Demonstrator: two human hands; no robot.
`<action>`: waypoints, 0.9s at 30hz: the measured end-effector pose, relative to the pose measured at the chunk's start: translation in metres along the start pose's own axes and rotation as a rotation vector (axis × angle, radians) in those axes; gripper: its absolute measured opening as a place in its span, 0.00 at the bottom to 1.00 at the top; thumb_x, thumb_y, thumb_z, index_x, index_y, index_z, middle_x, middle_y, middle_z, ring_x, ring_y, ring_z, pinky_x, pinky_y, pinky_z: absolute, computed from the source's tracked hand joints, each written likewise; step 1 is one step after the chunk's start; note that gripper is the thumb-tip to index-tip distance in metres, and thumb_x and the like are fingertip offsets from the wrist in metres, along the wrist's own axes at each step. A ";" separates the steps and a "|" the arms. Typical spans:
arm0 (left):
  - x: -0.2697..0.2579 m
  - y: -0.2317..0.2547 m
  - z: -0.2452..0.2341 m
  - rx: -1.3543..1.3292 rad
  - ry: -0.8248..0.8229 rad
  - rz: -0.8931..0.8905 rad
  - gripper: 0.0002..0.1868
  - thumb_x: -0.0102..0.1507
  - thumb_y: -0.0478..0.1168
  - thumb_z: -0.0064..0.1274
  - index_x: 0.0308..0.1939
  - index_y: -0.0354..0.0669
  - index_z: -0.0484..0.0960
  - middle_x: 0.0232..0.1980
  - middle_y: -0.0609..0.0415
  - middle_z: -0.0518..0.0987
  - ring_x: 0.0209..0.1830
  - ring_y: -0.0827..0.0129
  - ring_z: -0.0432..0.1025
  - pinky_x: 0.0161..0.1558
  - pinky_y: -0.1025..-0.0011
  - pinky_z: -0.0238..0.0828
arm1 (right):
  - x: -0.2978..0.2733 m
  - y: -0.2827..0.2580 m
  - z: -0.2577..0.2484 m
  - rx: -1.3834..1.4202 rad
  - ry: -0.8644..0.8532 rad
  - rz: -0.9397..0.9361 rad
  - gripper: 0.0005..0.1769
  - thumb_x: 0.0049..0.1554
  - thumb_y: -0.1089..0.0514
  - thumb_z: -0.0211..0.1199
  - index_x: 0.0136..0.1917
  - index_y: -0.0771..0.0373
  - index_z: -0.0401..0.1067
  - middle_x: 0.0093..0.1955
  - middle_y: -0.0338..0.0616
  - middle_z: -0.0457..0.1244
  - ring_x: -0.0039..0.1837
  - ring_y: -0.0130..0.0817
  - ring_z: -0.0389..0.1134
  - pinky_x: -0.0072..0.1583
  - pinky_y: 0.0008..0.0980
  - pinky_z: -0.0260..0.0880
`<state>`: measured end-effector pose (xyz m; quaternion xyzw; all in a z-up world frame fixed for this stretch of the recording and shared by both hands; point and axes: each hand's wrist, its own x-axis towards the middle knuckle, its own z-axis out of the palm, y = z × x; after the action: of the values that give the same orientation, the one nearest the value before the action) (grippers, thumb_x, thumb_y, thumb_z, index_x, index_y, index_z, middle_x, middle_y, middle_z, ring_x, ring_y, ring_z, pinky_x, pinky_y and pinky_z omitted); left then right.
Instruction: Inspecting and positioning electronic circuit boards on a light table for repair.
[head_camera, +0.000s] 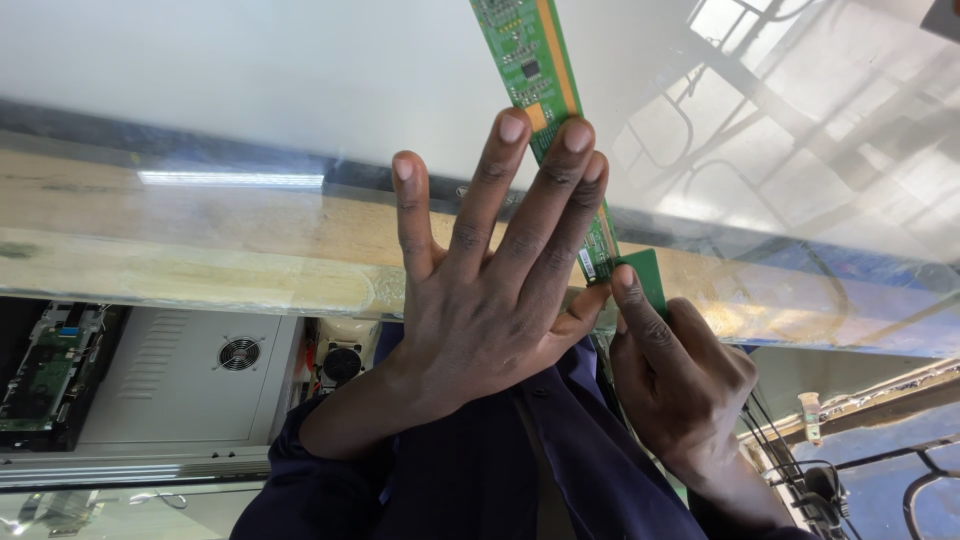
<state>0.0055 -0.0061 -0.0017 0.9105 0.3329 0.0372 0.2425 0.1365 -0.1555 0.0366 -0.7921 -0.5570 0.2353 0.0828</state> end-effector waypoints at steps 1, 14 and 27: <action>0.000 0.000 -0.001 0.007 -0.011 0.009 0.33 0.76 0.65 0.34 0.71 0.43 0.68 0.72 0.54 0.64 0.73 0.51 0.61 0.66 0.33 0.43 | -0.002 0.001 0.000 0.011 -0.003 0.009 0.28 0.59 0.77 0.61 0.68 0.56 0.70 0.34 0.38 0.49 0.32 0.33 0.39 0.34 0.29 0.47; 0.000 -0.006 -0.002 0.018 -0.005 0.025 0.27 0.79 0.58 0.42 0.71 0.43 0.68 0.73 0.54 0.63 0.73 0.52 0.61 0.66 0.35 0.42 | 0.030 -0.010 -0.008 -0.027 -0.033 -0.052 0.23 0.62 0.75 0.61 0.68 0.59 0.71 0.35 0.39 0.53 0.30 0.34 0.45 0.34 0.32 0.51; -0.004 -0.011 0.004 0.124 0.007 0.068 0.20 0.83 0.50 0.48 0.74 0.46 0.66 0.74 0.54 0.61 0.74 0.55 0.60 0.67 0.36 0.43 | 0.038 -0.017 -0.011 -0.023 -0.055 -0.038 0.24 0.61 0.76 0.60 0.68 0.60 0.70 0.33 0.38 0.50 0.30 0.34 0.42 0.33 0.32 0.50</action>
<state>-0.0032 -0.0029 -0.0097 0.9344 0.3043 0.0280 0.1832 0.1377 -0.1126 0.0424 -0.7756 -0.5767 0.2489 0.0631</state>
